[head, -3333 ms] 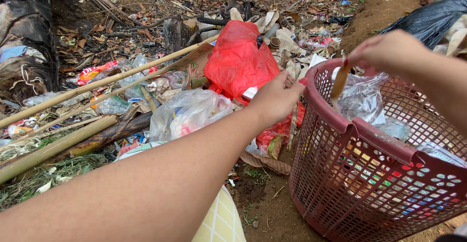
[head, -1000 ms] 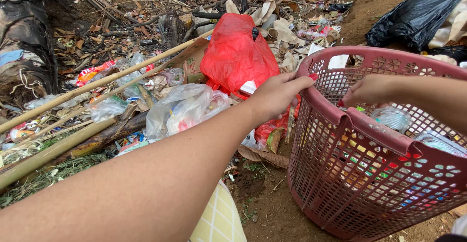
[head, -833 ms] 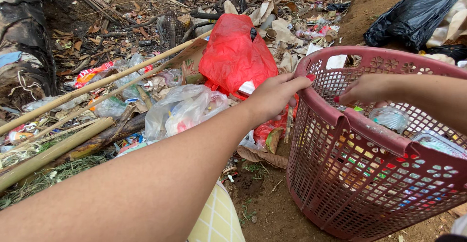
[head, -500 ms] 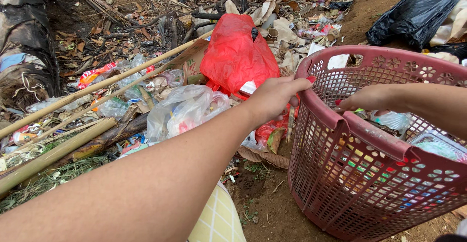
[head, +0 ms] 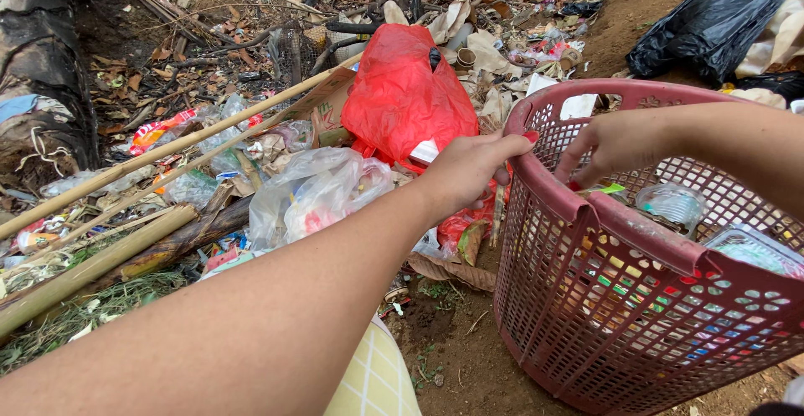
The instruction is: The person picks up plastic bags and other litter from the ground and places them into a red basket.
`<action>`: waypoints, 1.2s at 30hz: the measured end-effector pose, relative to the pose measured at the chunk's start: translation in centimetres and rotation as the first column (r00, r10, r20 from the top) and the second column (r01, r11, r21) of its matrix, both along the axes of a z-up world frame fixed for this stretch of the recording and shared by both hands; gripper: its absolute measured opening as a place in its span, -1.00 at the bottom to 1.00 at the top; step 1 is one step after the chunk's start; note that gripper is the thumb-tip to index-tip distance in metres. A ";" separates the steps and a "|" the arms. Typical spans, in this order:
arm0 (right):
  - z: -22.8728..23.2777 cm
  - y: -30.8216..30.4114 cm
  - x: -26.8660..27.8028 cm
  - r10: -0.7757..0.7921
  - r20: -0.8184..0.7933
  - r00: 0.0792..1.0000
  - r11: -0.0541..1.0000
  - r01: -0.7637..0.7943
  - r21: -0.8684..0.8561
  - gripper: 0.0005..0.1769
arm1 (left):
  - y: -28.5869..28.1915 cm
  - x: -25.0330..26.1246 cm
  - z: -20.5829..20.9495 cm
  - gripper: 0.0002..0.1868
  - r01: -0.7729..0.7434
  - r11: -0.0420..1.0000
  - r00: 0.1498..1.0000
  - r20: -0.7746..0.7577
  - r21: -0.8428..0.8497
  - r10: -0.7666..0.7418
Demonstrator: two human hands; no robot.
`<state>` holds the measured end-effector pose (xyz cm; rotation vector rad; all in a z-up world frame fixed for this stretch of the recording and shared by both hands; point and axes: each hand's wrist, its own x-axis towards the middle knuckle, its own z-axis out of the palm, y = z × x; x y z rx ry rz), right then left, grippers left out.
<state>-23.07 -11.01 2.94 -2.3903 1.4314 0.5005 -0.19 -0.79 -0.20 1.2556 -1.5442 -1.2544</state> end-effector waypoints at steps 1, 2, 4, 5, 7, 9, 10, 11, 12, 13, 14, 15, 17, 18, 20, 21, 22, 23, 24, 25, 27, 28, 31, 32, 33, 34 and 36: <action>-0.2 -0.1 0.0 0.003 0.000 1.000 1.000 -0.003 0.001 -0.60 | 0.0 0.0 0.0 -0.43 0.004 1.000 1.000 -0.013 0.006 -0.003; -0.5 -0.1 -0.1 0.013 -0.060 0.998 1.000 -0.013 -0.001 -0.53 | 0.0 0.2 0.0 -0.43 0.000 1.000 1.000 -0.013 0.006 0.000; -0.9 -0.2 -0.5 0.020 -0.120 0.993 1.000 -0.020 -0.004 -0.43 | 0.1 0.1 0.1 -0.44 0.002 1.000 1.000 -0.013 0.009 -0.002; -1.1 -0.1 -0.8 0.008 -0.102 0.995 1.000 -0.007 0.011 -0.42 | 0.1 0.1 0.2 -0.44 0.003 1.000 1.000 -0.013 0.010 -0.002; -1.6 0.1 -1.1 -0.005 -0.084 0.996 1.000 0.007 0.027 -0.41 | 0.2 0.3 0.2 -0.44 0.005 1.000 1.000 -0.009 0.014 -0.005; -2.1 0.1 -1.2 -0.049 -0.037 0.998 0.995 0.052 0.081 -0.46 | 0.3 0.3 0.2 -0.44 0.000 1.000 1.000 0.001 0.008 0.000; -2.4 0.2 -1.2 -0.050 -0.037 0.998 0.995 0.053 0.081 -0.46 | 0.3 0.2 0.2 -0.44 -0.005 1.000 1.000 0.010 0.000 0.005; -2.7 0.2 -1.2 -0.009 -0.035 0.999 0.997 0.012 0.079 -0.54 | 0.3 0.2 0.2 -0.44 -0.004 1.000 1.000 0.010 0.001 0.004; -2.8 0.3 -1.3 0.032 -0.032 0.999 0.997 -0.029 0.077 -0.61 | 0.3 0.2 0.1 -0.43 -0.015 1.000 1.000 0.013 0.009 0.015; -2.8 0.4 -1.3 0.031 -0.032 0.999 0.997 -0.029 0.077 -0.61 | 0.3 0.2 0.1 -0.43 -0.025 1.000 1.000 0.016 0.016 0.024; -2.8 0.6 -1.2 0.074 -0.048 0.996 0.997 -0.072 0.036 -0.63 | 0.2 0.1 0.2 -0.43 -0.024 1.000 1.000 0.015 0.016 0.024; -2.7 0.8 -1.1 0.116 -0.066 0.991 0.993 -0.117 -0.004 -0.65 | 0.2 0.1 0.2 -0.42 -0.027 1.000 0.999 0.018 0.015 0.027; -2.4 1.4 -0.8 0.090 -0.110 0.990 0.994 -0.096 -0.049 -0.63 | 0.3 0.1 0.2 -0.41 -0.030 0.999 0.999 0.022 0.013 0.030; -2.2 1.6 -0.7 0.061 -0.151 0.987 0.993 -0.076 -0.095 -0.62 | 0.3 0.1 0.3 -0.42 -0.032 0.999 0.999 0.029 0.016 0.031; -1.9 1.6 -0.7 0.075 -0.139 0.987 0.990 -0.090 -0.104 -0.65 | 0.3 0.1 0.3 -0.42 -0.033 0.999 0.999 0.038 0.020 0.032; -1.7 1.5 -0.8 0.092 -0.129 0.987 0.988 -0.107 -0.114 -0.68 | 0.3 0.1 0.3 -0.41 -0.034 0.999 0.999 0.035 0.018 0.034; -1.5 1.1 -0.9 0.093 -0.129 0.987 0.988 -0.108 -0.114 -0.68 | 0.3 0.1 0.2 -0.41 -0.036 0.999 0.999 0.032 0.015 0.035; -1.2 0.8 -1.1 0.130 -0.072 0.989 0.983 -0.138 -0.123 -0.72 | 0.3 0.1 0.2 -0.41 -0.036 0.999 0.999 0.031 0.015 0.036; -1.0 0.6 -1.2 0.166 -0.014 0.986 0.977 -0.166 -0.134 -0.75 | 0.2 0.1 0.2 -0.41 -0.038 0.999 0.999 0.034 0.017 0.038; -1.0 0.5 -1.3 0.165 -0.014 0.986 0.977 -0.165 -0.134 -0.75 | 0.1 0.0 0.1 -0.41 -0.039 0.999 0.999 0.037 0.019 0.038; -0.8 0.6 -1.2 0.077 0.062 0.995 0.991 -0.070 -0.110 -0.77 | 0.0 0.0 0.0 -0.40 -0.037 0.999 0.999 0.023 0.020 0.037; -0.7 0.8 -1.1 0.076 0.062 0.995 0.991 -0.069 -0.111 -0.77 | -0.1 -0.1 -0.1 -0.39 -0.036 0.999 0.999 0.010 0.021 0.036; -0.8 1.3 -0.5 0.064 -0.041 0.997 0.992 -0.068 -0.110 -0.59 | -0.1 0.0 -0.1 -0.39 -0.034 0.999 0.999 -0.004 0.017 0.034; -1.1 1.4 -0.4 0.046 -0.028 0.999 0.992 -0.049 -0.117 -0.45 | 0.0 0.0 -0.1 -0.39 -0.036 0.999 0.999 -0.004 0.017 0.036; -1.4 1.2 -0.5 0.026 -0.013 1.000 0.992 -0.027 -0.124 -0.30 | 0.0 0.0 0.0 -0.39 -0.033 0.999 0.999 -0.005 0.021 0.033; -1.8 0.8 -0.5 0.026 -0.012 1.000 0.992 -0.027 -0.125 -0.30 | 0.0 0.0 0.0 -0.39 -0.030 0.999 1.000 -0.006 0.026 0.030; -3.3 -0.1 -0.4 0.100 0.069 0.993 0.994 -0.096 -0.059 -0.38 | 0.0 0.0 0.0 -0.40 -0.034 0.999 0.999 0.003 0.022 0.034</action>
